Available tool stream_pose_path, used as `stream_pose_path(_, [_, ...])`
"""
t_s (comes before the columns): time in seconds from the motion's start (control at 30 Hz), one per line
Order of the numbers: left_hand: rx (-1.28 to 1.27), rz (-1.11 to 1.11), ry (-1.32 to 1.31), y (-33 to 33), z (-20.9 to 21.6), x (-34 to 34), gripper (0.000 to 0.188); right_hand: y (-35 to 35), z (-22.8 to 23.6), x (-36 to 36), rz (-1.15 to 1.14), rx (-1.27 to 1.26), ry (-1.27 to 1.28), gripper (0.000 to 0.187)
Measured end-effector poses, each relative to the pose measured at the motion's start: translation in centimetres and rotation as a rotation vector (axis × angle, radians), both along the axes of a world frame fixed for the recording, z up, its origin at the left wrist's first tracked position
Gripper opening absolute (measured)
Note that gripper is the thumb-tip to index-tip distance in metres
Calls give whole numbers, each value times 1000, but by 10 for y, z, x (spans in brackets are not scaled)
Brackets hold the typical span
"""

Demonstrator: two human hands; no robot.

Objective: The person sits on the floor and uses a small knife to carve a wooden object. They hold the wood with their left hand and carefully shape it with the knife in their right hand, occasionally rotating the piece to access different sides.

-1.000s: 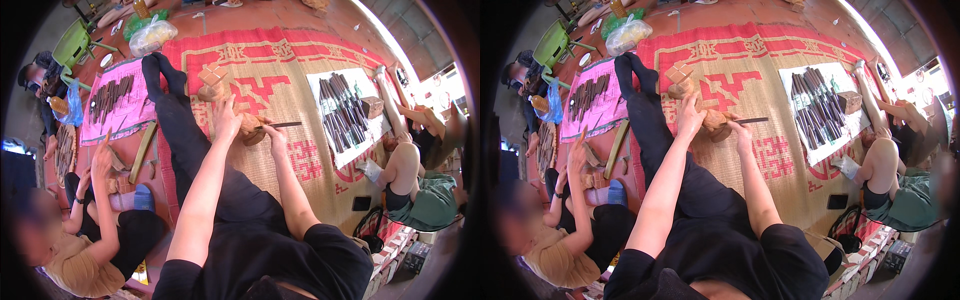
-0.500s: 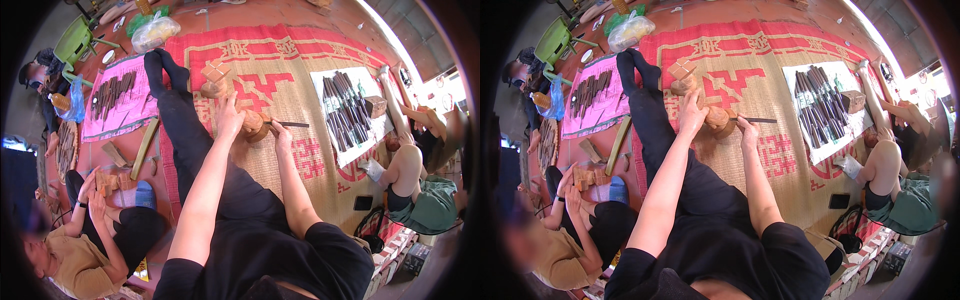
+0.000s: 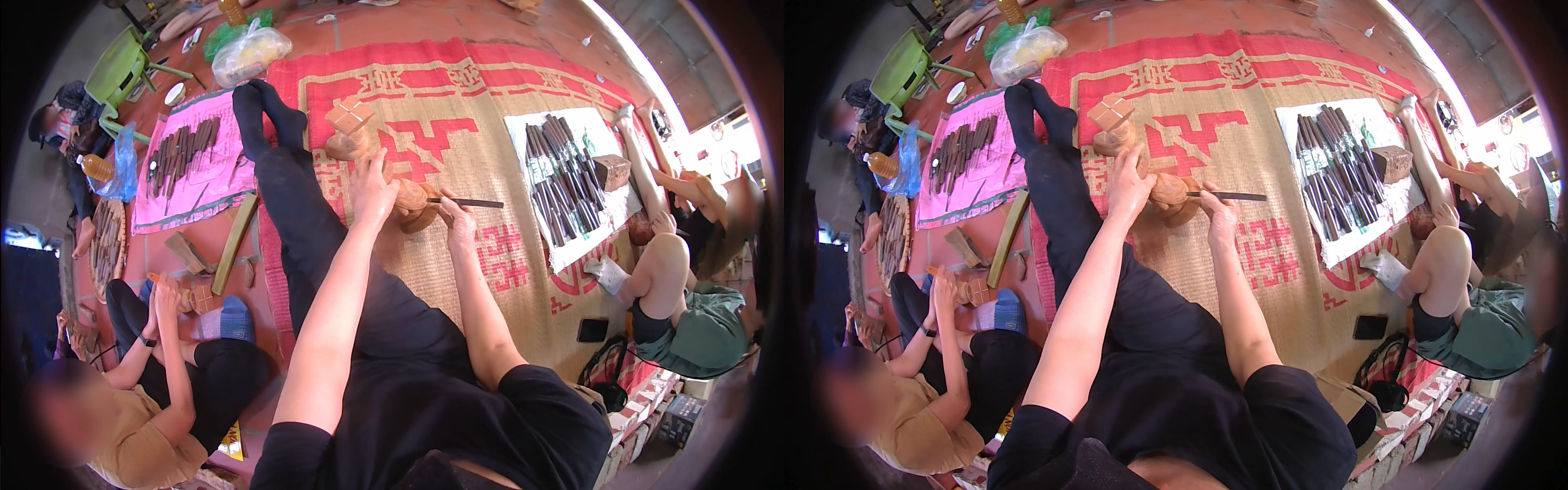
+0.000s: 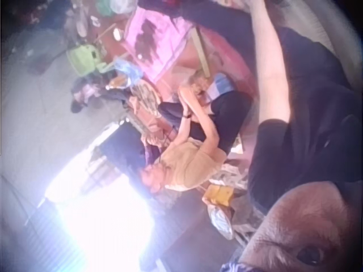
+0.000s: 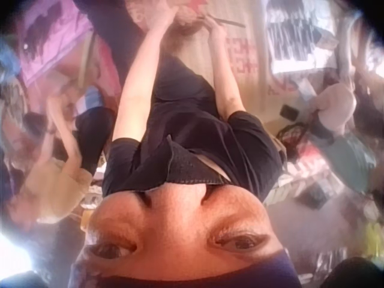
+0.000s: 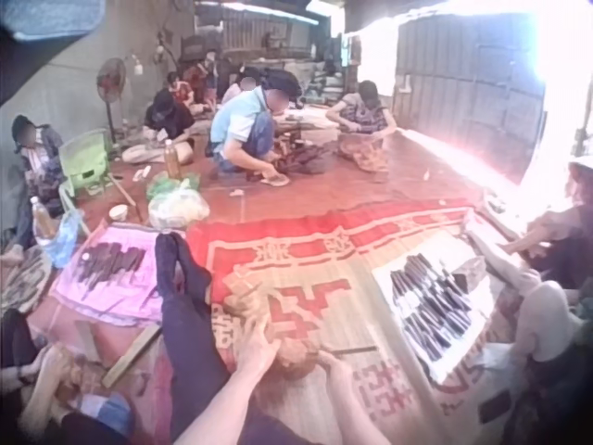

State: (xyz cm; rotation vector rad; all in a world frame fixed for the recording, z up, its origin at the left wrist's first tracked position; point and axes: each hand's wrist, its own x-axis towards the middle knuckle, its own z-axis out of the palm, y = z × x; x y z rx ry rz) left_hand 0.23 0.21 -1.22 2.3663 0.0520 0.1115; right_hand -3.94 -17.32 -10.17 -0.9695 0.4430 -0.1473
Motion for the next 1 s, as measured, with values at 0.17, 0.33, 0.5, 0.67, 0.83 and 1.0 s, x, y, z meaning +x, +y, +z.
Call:
stream_pose_path(0.17, [-21,16,-98,-1,-11,2,65,5,-8,1,83,-63,-33,28])
stream_pose_path(0.33, [4,12,-49,-1,-6,0,64,-4,-11,4,-52,24,71,24])
stream_pose_path(0.5, [-9,14,-101,2,-9,4,65,8,-5,-2,67,-103,-43,30])
stream_pose_path(0.67, [4,-1,-45,-1,-5,-2,65,-7,-11,2,-46,66,108,30])
stream_pose_path(0.83, [-3,8,-46,-1,-7,2,65,7,-3,-4,70,-65,-53,31])
stream_pose_path(1.0, [-12,-2,-42,-1,-1,-3,66,-1,-9,4,-85,57,47,18])
